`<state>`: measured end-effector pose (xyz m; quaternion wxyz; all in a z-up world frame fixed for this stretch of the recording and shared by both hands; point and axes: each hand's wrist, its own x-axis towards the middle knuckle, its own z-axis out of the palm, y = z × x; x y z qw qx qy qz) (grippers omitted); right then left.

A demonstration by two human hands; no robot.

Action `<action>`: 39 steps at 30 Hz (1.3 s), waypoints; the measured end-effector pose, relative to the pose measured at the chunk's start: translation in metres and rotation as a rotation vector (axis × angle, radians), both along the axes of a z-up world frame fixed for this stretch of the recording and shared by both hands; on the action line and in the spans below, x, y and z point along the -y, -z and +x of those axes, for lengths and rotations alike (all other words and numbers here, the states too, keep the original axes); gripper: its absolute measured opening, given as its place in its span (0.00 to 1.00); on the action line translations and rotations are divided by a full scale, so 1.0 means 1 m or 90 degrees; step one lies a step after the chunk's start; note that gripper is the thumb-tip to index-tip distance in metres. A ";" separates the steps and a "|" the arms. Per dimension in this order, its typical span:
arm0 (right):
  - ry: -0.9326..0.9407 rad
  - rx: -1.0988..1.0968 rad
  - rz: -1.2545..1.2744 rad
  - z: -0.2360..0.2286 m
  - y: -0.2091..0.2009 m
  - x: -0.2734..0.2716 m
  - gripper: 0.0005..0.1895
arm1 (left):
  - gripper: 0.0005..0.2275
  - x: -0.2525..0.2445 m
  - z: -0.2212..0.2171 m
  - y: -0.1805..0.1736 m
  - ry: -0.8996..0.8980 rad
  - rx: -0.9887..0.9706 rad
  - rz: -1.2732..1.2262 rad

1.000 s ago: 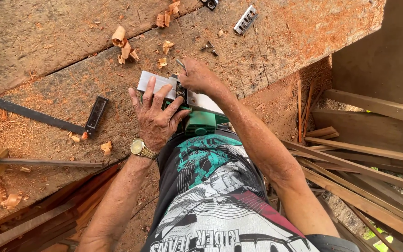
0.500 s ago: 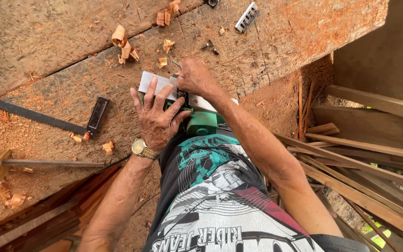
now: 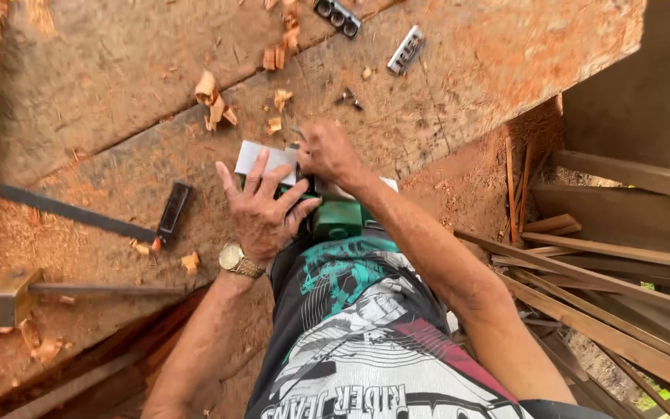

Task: The person disassembles a green electric planer on a wooden workbench, removes the blade and housing, and uses a screwdriver to adjust internal components. The person then reassembles the planer and tightens the screws.

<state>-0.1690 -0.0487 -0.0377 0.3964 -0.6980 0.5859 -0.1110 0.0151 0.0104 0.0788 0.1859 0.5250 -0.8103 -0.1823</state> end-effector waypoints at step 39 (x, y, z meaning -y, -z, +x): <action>-0.077 0.219 -0.197 -0.021 -0.053 0.002 0.10 | 0.18 0.017 0.024 0.000 0.112 -0.052 0.064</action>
